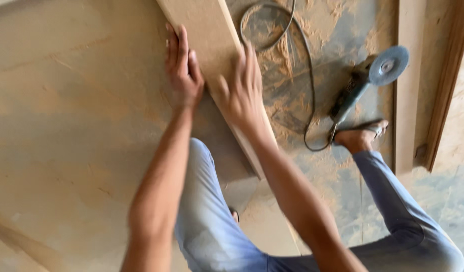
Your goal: The person holds an angle grinder and then sands the surface and edges of a wooden frame by hand using a small piece of sandpaper.
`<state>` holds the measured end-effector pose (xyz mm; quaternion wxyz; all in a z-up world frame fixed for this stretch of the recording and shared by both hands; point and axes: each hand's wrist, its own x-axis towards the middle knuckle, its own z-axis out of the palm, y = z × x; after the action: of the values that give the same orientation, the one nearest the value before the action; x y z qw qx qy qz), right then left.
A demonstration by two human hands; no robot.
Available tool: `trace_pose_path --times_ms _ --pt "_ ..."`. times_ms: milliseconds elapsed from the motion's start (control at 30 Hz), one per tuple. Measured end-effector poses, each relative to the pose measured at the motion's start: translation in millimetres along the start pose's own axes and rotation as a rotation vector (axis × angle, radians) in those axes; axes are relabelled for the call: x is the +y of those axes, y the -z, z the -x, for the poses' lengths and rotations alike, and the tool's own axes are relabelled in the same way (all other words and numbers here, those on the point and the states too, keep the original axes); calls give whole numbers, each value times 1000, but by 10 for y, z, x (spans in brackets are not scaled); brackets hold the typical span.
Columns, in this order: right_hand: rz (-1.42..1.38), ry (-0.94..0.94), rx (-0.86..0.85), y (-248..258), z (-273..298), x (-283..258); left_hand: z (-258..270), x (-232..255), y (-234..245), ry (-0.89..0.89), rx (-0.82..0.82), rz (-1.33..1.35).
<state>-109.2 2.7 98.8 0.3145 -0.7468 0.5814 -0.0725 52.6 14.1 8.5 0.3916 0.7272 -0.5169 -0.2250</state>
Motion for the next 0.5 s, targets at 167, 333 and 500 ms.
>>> trace_pose_path --times_ms 167,333,500 --pt "102 -159 -45 219 928 37 -206 -191 356 -300 -201 -228" --pt "116 -17 128 -194 -576 -234 -217 -274 444 -346 -261 -153" --pt "51 -127 -6 90 324 -143 -214 -321 490 -349 -302 -237"
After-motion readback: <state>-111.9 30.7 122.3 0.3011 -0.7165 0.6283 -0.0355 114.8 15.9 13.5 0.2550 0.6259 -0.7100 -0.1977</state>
